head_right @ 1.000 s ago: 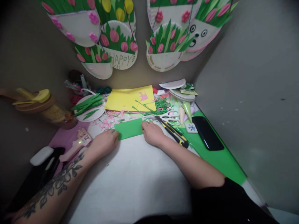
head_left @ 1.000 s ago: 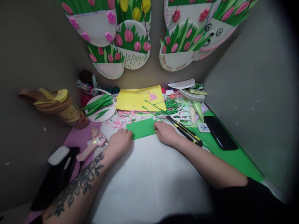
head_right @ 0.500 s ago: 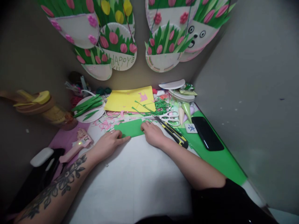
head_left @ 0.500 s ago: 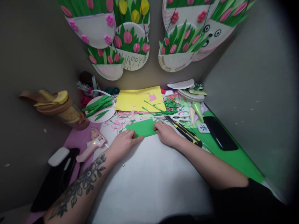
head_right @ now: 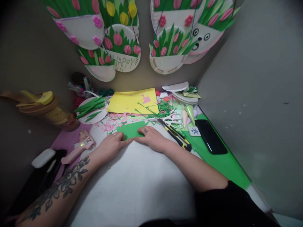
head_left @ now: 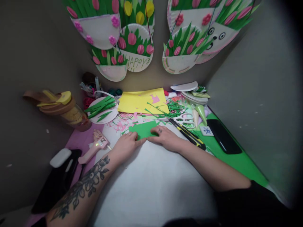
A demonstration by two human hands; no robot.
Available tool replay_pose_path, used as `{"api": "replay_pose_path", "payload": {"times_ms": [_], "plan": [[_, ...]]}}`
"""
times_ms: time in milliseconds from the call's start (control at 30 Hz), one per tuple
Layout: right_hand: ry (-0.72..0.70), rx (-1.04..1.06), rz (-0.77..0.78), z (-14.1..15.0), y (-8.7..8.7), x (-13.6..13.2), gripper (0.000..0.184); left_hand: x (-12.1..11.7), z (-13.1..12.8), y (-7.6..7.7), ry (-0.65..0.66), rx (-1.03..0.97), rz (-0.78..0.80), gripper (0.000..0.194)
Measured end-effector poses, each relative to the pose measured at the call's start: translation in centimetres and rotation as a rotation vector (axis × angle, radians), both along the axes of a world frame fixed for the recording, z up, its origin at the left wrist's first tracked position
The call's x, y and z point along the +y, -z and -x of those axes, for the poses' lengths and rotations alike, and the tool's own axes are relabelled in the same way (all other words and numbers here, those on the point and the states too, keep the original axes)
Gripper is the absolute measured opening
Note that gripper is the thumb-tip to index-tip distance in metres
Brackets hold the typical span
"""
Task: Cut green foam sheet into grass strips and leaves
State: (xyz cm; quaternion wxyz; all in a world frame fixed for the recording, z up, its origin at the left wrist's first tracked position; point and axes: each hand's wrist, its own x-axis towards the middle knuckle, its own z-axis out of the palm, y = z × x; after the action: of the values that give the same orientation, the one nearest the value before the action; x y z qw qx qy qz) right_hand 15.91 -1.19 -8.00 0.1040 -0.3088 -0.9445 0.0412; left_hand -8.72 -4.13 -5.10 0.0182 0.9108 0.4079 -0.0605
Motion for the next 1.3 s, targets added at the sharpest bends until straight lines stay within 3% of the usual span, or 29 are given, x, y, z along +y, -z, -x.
{"api": "replay_pose_path", "payload": {"times_ms": [233, 400, 533, 667, 800, 933, 1300], "plan": [[0.025, -0.041, -0.104, 0.1, -0.4, -0.8, 0.026, -0.8, -0.7, -1.4, -0.009, 0.094, -0.047, 0.033], [0.125, -0.084, -0.066, -0.8, -1.1, -1.2, 0.024, -1.9, -0.8, -3.1, -0.147, 0.200, 0.050, 0.024], [0.203, -0.121, -0.004, -1.5, -1.8, -1.3, 0.024, -2.2, -0.5, -3.6, -0.185, 0.200, 0.108, 0.024], [0.287, -0.074, 0.016, -2.3, -1.7, -1.0, 0.025, -2.0, -0.1, -3.5, -0.210, 0.143, 0.108, 0.026], [0.378, 0.156, -0.009, -2.8, -0.8, -0.7, 0.024, -1.5, 0.5, -3.4, -0.329, 0.046, 0.044, 0.028], [0.304, 0.324, 0.059, -1.9, -0.4, -0.7, 0.020, -1.4, 0.5, -2.6, -0.411, -0.098, -0.027, 0.028], [0.310, 0.048, 0.195, 0.8, -1.0, -0.2, 0.016, -1.2, -1.3, -0.3, -0.353, -0.242, 0.031, 0.022]]}}
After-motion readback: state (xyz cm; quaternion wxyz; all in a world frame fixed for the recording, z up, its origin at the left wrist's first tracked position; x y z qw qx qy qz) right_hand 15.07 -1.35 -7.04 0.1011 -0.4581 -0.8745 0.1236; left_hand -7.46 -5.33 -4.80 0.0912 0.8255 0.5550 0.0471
